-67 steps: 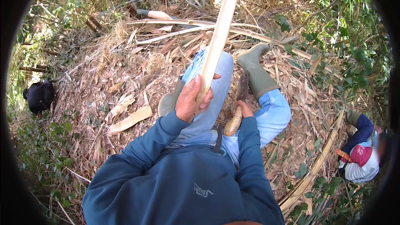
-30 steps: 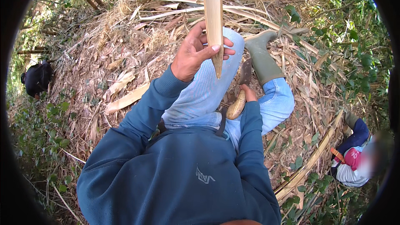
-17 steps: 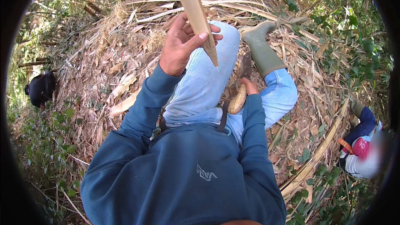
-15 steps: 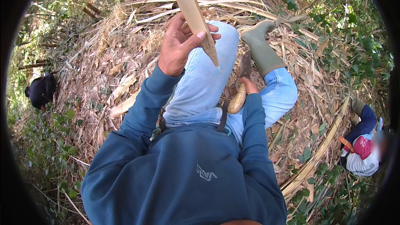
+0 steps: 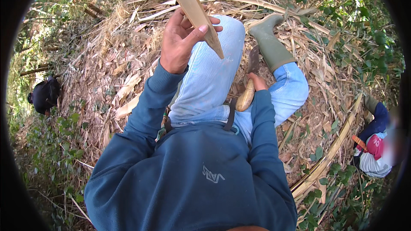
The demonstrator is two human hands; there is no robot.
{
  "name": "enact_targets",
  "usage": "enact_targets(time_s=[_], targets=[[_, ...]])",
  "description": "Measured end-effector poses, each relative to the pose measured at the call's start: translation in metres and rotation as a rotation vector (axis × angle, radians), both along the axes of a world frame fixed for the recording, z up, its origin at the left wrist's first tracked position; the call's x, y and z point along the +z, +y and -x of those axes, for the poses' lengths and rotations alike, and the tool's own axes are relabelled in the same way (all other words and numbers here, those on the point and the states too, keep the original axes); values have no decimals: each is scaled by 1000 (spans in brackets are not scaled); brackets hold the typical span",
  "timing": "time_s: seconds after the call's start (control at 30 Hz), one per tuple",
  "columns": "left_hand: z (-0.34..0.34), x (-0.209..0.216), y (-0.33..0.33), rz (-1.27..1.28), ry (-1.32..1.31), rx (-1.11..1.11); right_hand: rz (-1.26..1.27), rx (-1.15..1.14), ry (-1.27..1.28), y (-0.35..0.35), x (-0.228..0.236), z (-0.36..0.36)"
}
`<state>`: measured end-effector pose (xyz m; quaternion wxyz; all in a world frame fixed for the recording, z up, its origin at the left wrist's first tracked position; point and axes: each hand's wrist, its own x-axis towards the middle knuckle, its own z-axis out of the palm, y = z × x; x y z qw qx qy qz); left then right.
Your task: The person sits on the ground and uses a machete to shave and shape a long piece of bamboo. They repeatedly strike the bamboo against their leg and refine its edges, producing thin shavings.
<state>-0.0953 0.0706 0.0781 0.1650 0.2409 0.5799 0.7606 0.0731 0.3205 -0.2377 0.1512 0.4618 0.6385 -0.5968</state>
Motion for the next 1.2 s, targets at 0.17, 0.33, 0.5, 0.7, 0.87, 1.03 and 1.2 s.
enact_targets(time_s=[0.17, 0.33, 0.5, 0.7, 0.87, 1.03, 1.2], targets=[[6, -3, 14, -24, 54, -34, 27, -87, 62, 15, -30, -12], [-6, -3, 0, 38, 77, 66, 106, -19, 38, -9, 35, 2], [-3, -7, 5, 54, 87, 54, 25, 2, 32, -3, 28, -2], [-6, -12, 12, 76, 64, 33, -50, -6, 50, 6, -11, -9], [-8, -17, 3, 76, 86, 1, 95, 12, 115, -12, 29, -9], [-6, -30, 4, 74, 72, -4, 300, -310, 222, -33, 85, -18], [-4, -34, 4, 98, 61, -3, 167, -247, 551, -39, 62, -36]])
